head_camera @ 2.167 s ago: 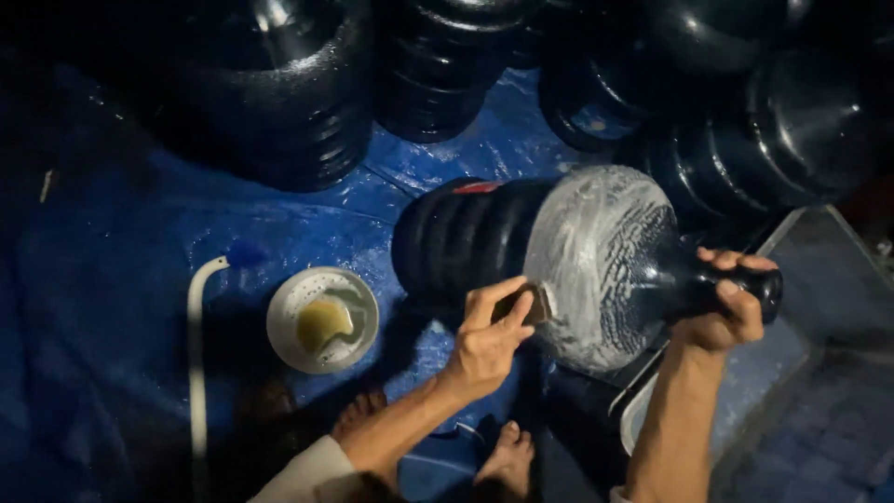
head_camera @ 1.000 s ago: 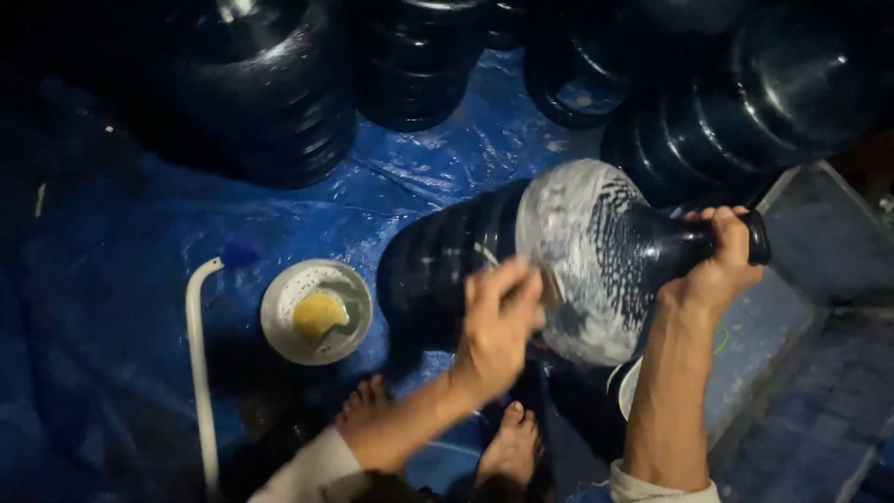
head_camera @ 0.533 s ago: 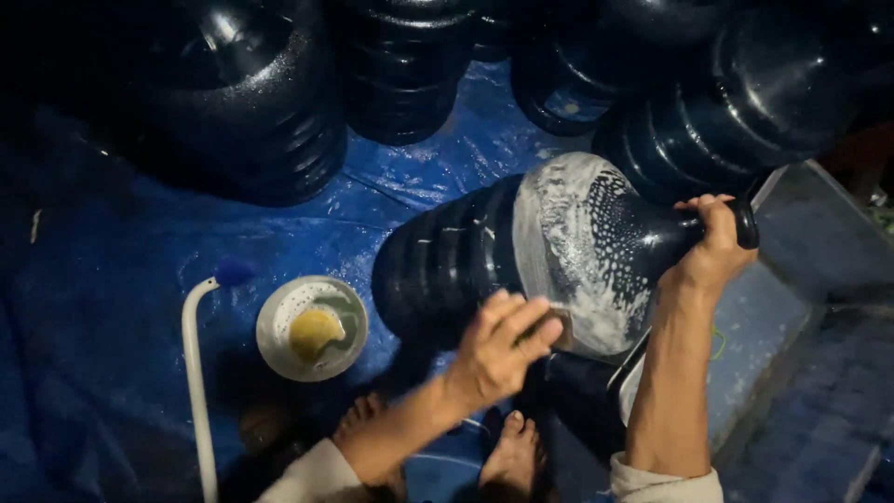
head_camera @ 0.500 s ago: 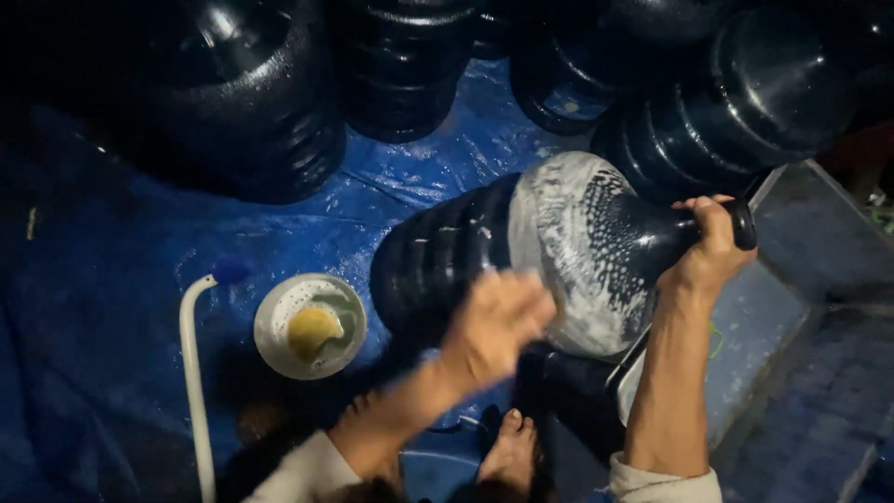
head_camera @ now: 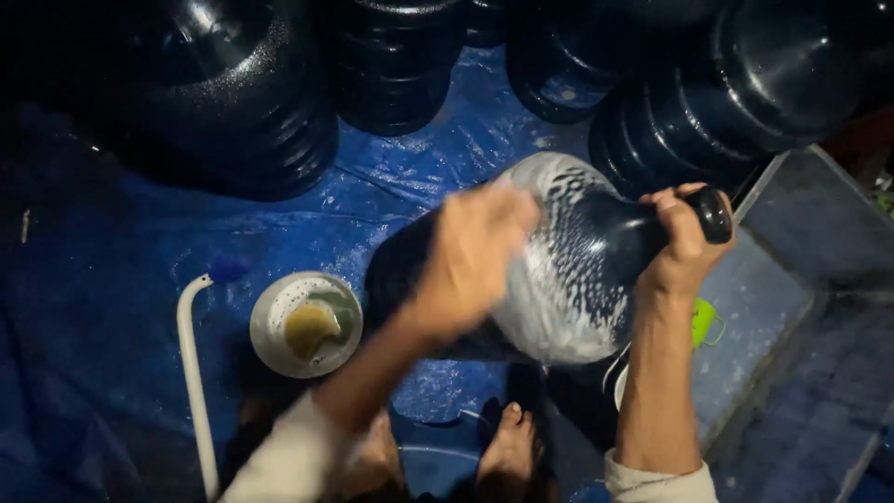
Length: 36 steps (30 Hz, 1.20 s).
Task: Scrubbing the exterior of large plastic water jugs with a sponge and soapy water, then rinsing them with a hose.
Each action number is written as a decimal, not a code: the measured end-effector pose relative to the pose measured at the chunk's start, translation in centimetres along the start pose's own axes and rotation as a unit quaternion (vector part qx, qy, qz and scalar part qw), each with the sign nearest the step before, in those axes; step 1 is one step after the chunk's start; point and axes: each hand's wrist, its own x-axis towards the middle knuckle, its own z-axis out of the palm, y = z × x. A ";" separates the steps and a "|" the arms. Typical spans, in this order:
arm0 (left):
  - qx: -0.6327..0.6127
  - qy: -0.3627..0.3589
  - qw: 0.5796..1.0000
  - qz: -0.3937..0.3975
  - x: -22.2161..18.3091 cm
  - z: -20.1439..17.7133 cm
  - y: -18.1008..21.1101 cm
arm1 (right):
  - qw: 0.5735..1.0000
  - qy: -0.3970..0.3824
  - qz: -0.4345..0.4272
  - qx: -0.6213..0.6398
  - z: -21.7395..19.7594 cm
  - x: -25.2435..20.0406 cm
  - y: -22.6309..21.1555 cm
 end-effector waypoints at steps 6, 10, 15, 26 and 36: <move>0.133 -0.073 0.988 0.038 -1.8 -0.1 5.3 | 1.000 0.015 0.006 0.000 1.3 0.7 -0.7; 0.044 -0.117 0.991 0.051 -1.6 0.4 3.2 | 0.996 0.044 -0.076 -0.006 1.0 0.5 0.9; 0.069 -0.026 0.997 0.037 1.9 -1.3 1.1 | 0.994 0.043 -0.096 -0.034 2.7 -1.5 -0.5; 0.090 -0.037 0.991 0.088 -3.4 0.1 -3.0 | 0.973 -0.122 -0.193 -0.020 4.6 -3.1 -0.2; -0.042 0.008 0.999 -0.029 -0.9 1.4 -4.0 | 0.976 -0.117 -0.179 -0.051 5.1 -1.7 -0.1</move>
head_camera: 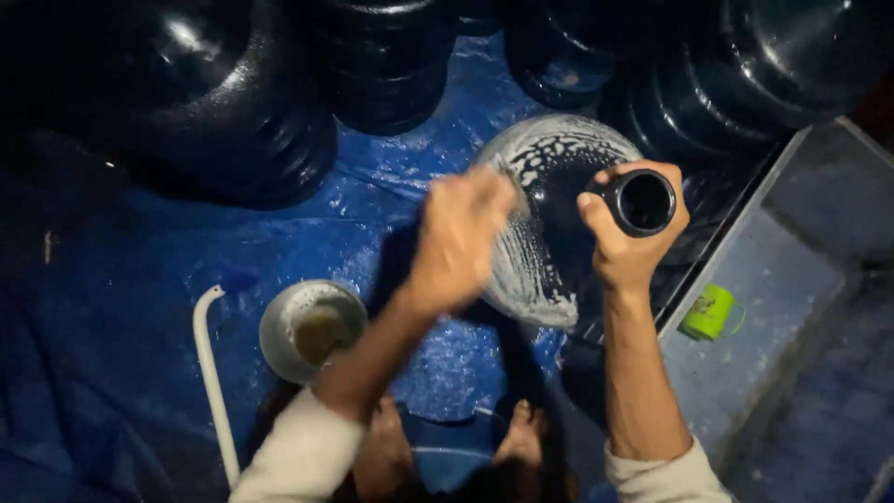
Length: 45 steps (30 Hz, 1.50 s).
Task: Scrubbing the exterior of large plastic water jugs with a sponge and soapy water, then rinsing them with a hose.
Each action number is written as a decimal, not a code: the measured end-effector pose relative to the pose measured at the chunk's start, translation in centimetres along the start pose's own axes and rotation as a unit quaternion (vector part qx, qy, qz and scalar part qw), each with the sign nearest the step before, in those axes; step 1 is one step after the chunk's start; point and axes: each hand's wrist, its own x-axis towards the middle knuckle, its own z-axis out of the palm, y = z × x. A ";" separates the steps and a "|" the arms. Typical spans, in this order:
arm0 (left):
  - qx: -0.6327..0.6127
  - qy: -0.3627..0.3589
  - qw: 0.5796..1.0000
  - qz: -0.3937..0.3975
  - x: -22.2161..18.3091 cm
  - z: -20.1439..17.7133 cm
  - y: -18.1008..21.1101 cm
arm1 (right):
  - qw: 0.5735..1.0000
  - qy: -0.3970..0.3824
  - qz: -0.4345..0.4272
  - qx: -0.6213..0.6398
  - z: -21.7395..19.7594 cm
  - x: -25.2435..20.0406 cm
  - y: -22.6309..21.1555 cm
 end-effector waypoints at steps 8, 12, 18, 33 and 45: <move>-0.023 -0.272 0.946 -0.177 1.1 -2.4 1.5 | 0.998 -0.053 0.001 -0.017 -1.3 -0.5 -0.9; 0.119 0.017 0.992 0.038 -1.8 -1.7 -1.3 | 0.998 -0.061 0.008 -0.010 -1.7 -1.7 -1.5; 0.082 -0.096 0.992 0.022 -2.6 -2.7 5.1 | 0.979 -0.191 0.013 0.070 -2.8 -0.4 -1.6; 0.195 -0.053 0.979 0.038 3.7 -2.5 -0.8 | 0.983 -0.166 -0.053 0.055 -1.1 -3.9 -2.6; 0.248 0.004 0.964 0.092 0.4 -3.1 2.2 | 0.989 -0.112 -0.072 0.070 -1.6 -4.0 -1.5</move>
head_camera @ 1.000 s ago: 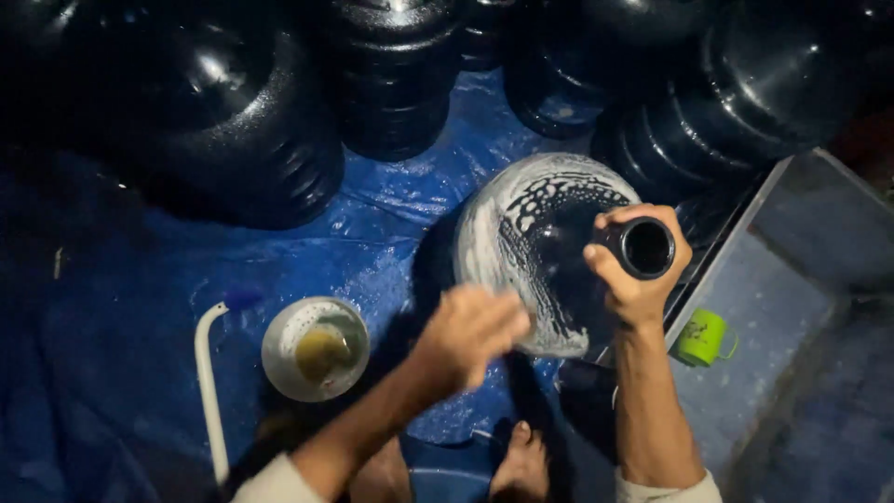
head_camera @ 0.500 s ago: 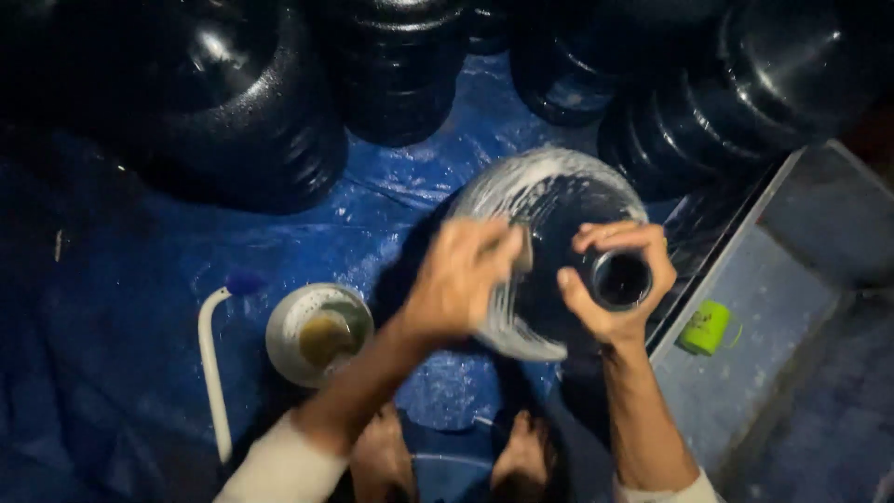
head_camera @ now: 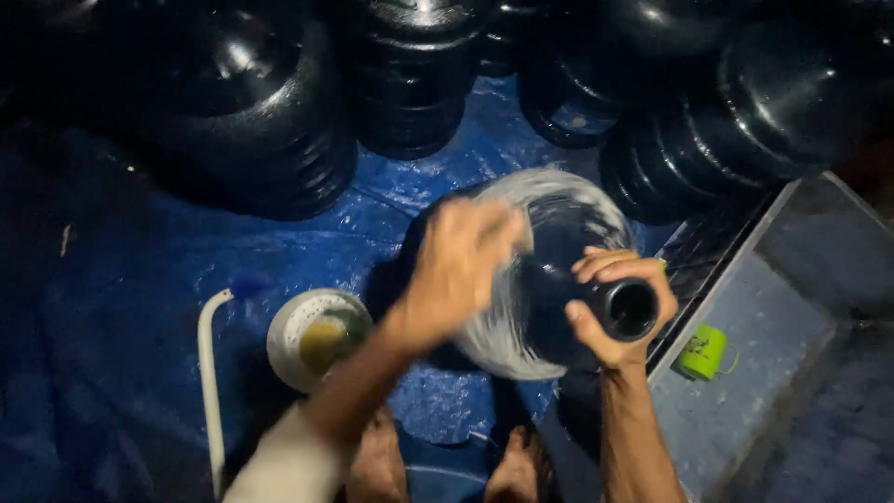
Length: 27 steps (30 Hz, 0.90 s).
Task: Scrubbing the exterior of large plastic water jugs with a sponge and soapy water, then rinsing them with a hose.
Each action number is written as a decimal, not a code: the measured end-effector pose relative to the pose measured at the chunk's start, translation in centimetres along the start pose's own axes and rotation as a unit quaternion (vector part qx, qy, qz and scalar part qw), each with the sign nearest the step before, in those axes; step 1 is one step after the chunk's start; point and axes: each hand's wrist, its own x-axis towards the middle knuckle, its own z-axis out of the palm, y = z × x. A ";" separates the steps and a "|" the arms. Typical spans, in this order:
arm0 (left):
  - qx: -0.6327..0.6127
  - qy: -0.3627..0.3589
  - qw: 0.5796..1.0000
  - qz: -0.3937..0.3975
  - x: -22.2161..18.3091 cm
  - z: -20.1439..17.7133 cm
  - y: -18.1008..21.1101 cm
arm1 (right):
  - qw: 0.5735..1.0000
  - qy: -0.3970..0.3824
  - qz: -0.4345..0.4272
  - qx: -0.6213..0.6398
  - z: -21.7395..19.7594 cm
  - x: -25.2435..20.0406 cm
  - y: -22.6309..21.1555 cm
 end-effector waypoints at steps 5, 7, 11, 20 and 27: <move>0.025 -0.009 0.999 0.032 0.0 -1.5 0.9 | 0.999 -0.011 0.046 -0.007 1.4 -0.4 -0.9; 0.078 -0.021 0.996 0.050 -4.3 -1.2 4.2 | 0.990 0.124 0.055 -0.038 1.7 -0.5 -1.3; -0.028 -0.213 0.975 -0.046 -1.6 -4.2 5.3 | 0.990 0.091 0.105 -0.002 1.8 -0.9 -2.4; -0.039 -0.190 0.981 -0.026 3.4 -2.4 1.7 | 0.990 0.023 0.112 0.084 0.3 -1.0 -1.1; -0.118 -0.146 0.982 -0.020 0.4 -4.1 4.9 | 0.955 0.123 0.165 0.212 -4.1 -1.8 1.7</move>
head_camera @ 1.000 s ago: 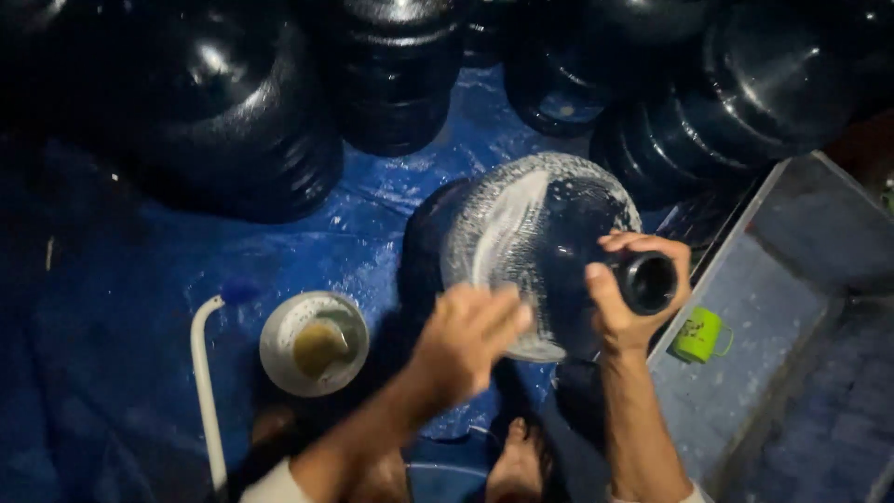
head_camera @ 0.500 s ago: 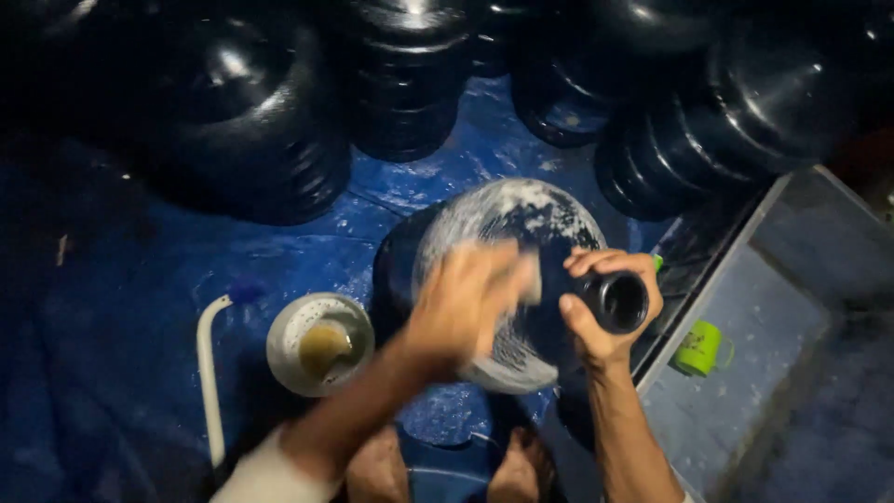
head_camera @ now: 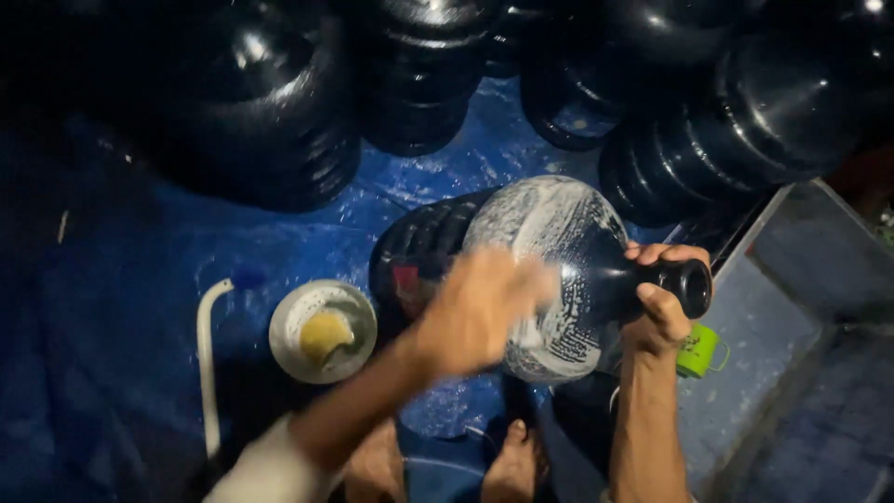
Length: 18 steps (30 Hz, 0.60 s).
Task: Scrubbing the exterior of large plastic water jugs with a sponge and soapy water, then rinsing them with a hose.
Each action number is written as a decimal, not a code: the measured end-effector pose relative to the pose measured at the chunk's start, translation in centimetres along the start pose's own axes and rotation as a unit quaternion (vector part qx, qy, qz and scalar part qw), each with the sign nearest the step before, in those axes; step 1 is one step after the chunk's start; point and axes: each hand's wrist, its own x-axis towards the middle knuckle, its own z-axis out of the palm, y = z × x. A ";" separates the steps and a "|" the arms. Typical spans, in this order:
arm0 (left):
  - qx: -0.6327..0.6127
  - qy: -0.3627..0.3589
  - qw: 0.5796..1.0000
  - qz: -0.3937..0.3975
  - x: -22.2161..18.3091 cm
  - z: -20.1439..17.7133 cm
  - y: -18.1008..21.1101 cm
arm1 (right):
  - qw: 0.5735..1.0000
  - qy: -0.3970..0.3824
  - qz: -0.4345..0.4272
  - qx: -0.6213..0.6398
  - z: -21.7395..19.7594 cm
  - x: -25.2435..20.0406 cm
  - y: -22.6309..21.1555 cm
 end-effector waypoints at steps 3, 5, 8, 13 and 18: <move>-0.055 0.097 0.991 -0.077 3.2 0.8 -6.0 | 1.000 -0.015 -0.007 -0.020 0.7 0.0 -0.3; -0.128 0.098 0.972 -0.171 2.1 1.8 -6.8 | 0.999 0.001 -0.011 -0.048 0.0 -0.1 -0.2; -0.085 0.181 0.977 -0.079 -1.8 3.7 -2.5 | 0.995 0.091 -0.010 -0.030 -3.4 1.0 0.1; -0.158 0.250 0.950 -0.103 -2.4 5.6 0.0 | 0.998 0.032 0.023 0.045 -8.2 2.1 0.8; -0.211 0.206 0.933 -0.206 0.9 5.8 -6.6 | 0.999 0.032 0.019 0.021 -4.6 1.7 0.2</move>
